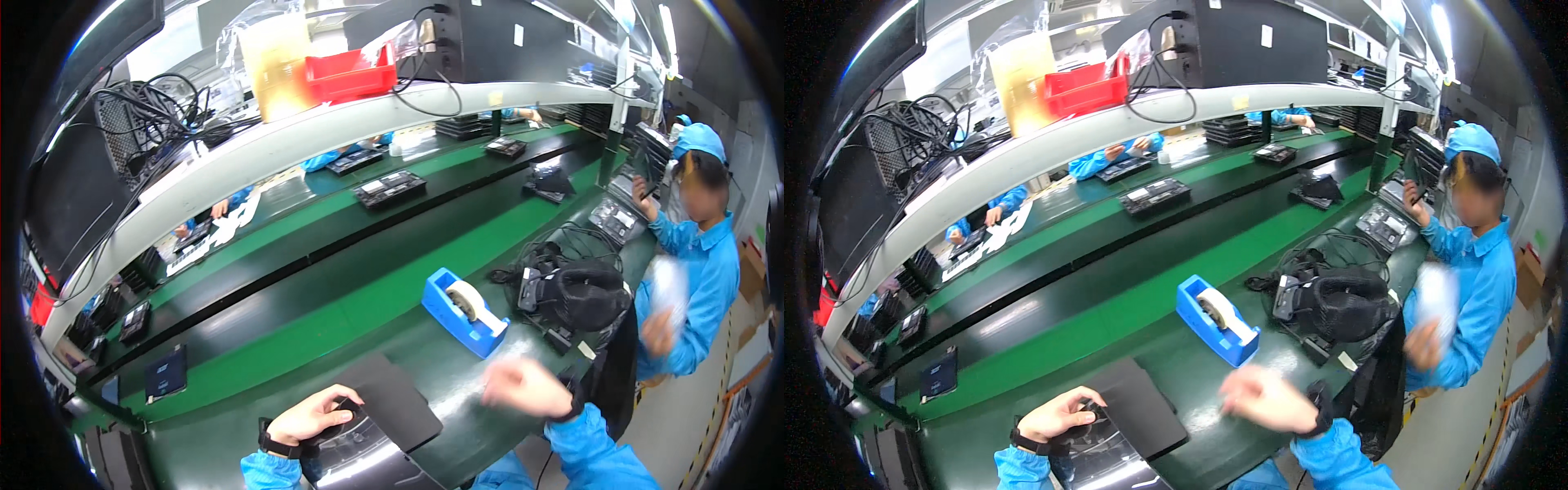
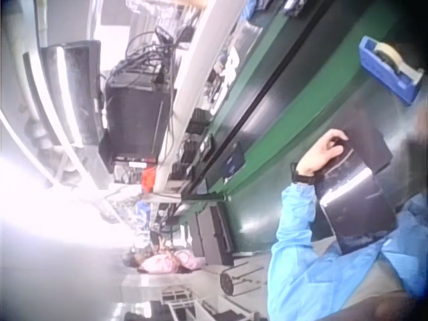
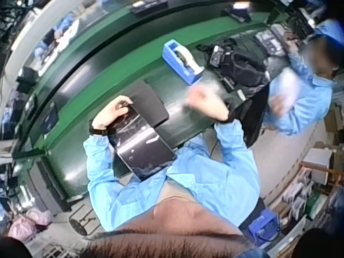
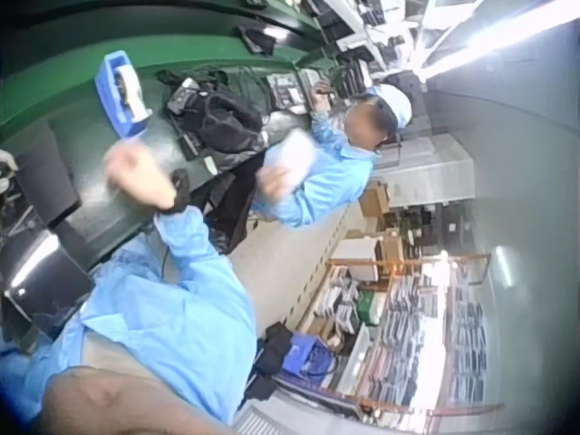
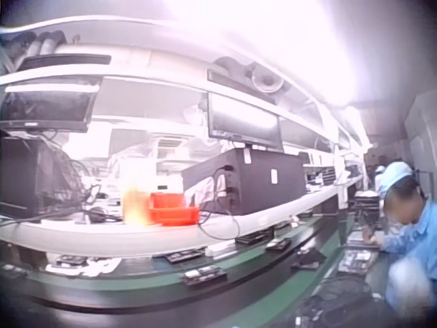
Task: Assembling and inspecting tablet computers on a production line, including applying protective film and adhesive.
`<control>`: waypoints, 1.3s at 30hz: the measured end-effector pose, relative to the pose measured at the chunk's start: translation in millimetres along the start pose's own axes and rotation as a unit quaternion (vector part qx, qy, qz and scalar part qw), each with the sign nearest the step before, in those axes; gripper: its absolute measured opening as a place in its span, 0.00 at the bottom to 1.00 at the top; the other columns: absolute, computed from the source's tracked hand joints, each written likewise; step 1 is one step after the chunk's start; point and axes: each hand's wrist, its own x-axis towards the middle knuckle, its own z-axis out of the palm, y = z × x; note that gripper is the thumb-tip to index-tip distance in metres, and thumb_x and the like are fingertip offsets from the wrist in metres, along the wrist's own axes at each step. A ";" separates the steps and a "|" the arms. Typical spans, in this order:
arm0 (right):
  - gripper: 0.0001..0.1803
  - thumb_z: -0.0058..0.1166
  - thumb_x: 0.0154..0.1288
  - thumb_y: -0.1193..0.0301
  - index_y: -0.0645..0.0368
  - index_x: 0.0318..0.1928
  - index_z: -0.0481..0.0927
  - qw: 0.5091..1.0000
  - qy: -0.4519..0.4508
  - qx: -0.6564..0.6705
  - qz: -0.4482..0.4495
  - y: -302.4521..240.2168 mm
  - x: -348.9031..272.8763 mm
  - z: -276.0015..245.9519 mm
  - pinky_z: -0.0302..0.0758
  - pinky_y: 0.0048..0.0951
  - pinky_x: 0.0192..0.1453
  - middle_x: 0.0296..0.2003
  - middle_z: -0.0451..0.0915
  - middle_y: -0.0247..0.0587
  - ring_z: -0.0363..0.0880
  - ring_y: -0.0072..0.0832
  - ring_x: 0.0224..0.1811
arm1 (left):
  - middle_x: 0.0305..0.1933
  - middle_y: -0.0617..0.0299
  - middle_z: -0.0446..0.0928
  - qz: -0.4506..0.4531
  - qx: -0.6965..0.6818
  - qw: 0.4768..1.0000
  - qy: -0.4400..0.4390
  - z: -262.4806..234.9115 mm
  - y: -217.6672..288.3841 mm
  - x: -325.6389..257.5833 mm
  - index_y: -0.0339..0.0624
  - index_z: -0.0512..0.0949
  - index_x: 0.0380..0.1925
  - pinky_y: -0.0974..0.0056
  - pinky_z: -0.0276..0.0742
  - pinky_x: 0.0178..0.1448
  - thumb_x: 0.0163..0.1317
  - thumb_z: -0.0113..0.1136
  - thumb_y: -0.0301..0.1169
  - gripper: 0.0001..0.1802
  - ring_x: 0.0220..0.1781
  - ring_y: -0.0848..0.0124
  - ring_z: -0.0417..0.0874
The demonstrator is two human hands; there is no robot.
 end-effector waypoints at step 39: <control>0.16 0.57 0.62 0.62 0.65 0.39 0.80 0.978 -0.096 -0.169 0.069 -26.1 4.4 -2.5 0.75 0.24 0.34 0.24 0.81 0.37 0.80 0.21 0.28 | 0.37 0.66 0.75 0.003 -0.009 1.000 -0.028 6.2 7.2 14.6 0.41 0.70 0.49 0.73 0.71 0.38 0.64 0.56 0.27 0.14 0.35 0.82 0.73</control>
